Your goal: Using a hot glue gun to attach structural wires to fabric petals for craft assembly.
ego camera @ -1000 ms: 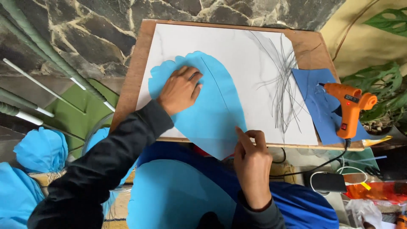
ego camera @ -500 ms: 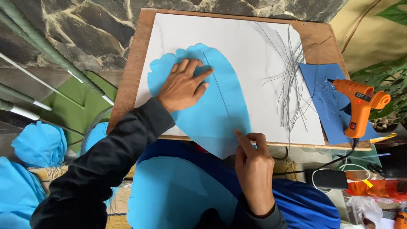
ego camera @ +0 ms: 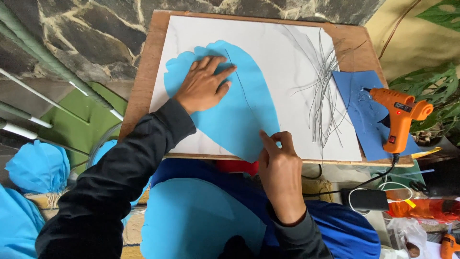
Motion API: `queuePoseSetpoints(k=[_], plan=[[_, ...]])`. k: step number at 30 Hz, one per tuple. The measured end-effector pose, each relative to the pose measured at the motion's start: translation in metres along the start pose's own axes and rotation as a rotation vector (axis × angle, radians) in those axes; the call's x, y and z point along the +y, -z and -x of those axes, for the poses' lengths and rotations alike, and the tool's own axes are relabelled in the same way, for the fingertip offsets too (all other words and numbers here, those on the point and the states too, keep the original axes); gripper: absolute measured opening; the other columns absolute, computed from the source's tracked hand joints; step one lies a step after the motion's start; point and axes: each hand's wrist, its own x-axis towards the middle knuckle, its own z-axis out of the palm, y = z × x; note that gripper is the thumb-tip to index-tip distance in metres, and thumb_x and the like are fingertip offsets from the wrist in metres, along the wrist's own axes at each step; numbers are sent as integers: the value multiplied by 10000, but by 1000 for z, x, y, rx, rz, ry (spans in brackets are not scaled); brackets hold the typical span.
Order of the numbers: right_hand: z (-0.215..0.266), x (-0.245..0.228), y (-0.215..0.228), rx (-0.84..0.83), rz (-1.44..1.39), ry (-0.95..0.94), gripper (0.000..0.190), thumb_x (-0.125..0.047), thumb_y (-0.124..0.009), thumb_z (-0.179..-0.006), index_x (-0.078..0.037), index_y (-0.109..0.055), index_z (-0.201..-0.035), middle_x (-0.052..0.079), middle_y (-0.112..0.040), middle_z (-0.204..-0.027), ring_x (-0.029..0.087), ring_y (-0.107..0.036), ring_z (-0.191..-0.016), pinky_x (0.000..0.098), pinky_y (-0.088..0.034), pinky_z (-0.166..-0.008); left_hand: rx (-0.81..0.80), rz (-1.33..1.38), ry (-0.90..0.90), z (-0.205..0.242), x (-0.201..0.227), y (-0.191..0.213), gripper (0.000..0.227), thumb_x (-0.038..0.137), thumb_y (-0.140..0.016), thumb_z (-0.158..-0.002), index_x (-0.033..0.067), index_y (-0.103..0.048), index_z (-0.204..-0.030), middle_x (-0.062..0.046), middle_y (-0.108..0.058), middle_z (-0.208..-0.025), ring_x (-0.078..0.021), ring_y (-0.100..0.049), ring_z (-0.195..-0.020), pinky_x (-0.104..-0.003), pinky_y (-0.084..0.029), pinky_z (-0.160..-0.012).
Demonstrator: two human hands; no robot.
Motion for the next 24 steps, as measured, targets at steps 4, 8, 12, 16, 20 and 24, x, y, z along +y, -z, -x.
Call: queuePoseSetpoints(k=[4, 8, 12, 16, 20, 24], plan=[[2, 5, -5, -19, 1, 2, 331, 24, -514, -751, -69, -657, -1035, 89, -515, -847, 304, -620, -565, 353, -527, -445, 2, -14, -21, 0, 4, 8, 367, 302, -374, -914, 120, -549, -1180, -93, -411, -1229, -263, -358, -1110, -407, -316, -813], [3, 11, -8, -6, 9, -24, 339, 13, -522, -743, -94, -663, -1032, 80, -527, -842, 291, -623, -566, 355, -527, -455, 12, -22, -36, -1, 4, 9, 352, 280, -384, -924, 103, -548, -1180, -87, -451, -1203, -254, -371, -1099, -395, -324, -804], [2, 11, -7, -4, -19, -12, 336, 26, -515, -756, -76, -654, -1045, 92, -526, -840, 308, -619, -575, 368, -523, -450, 20, -22, -36, -1, 1, 4, 348, 273, -391, -925, 108, -534, -1196, -80, -471, -1195, -252, -369, -1097, -398, -327, -810], [2, 10, -7, 3, -13, -11, 339, 26, -509, -748, -78, -659, -1034, 86, -523, -826, 281, -608, -517, 342, -515, -430, 24, -20, -36, 0, 2, 5, 350, 279, -397, -923, 98, -539, -1187, -87, -480, -1187, -261, -371, -1105, -399, -336, -812], [2, 9, -5, 16, -31, -5, 336, 42, -508, -749, -56, -658, -1034, 105, -535, -822, 292, -603, -498, 339, -508, -411, 25, -16, -31, 0, 1, 3, 349, 280, -392, -922, 98, -540, -1181, -90, -487, -1188, -270, -367, -1124, -407, -333, -830], [9, 4, -2, 128, -91, -22, 255, 87, -579, -721, 38, -645, -962, 117, -557, -866, 144, -492, -409, 265, -401, -371, 65, 8, 4, 0, 3, -6, 366, 245, -453, -870, 56, -533, -1172, -112, -463, -1260, -313, -285, -1247, -455, -255, -988]])
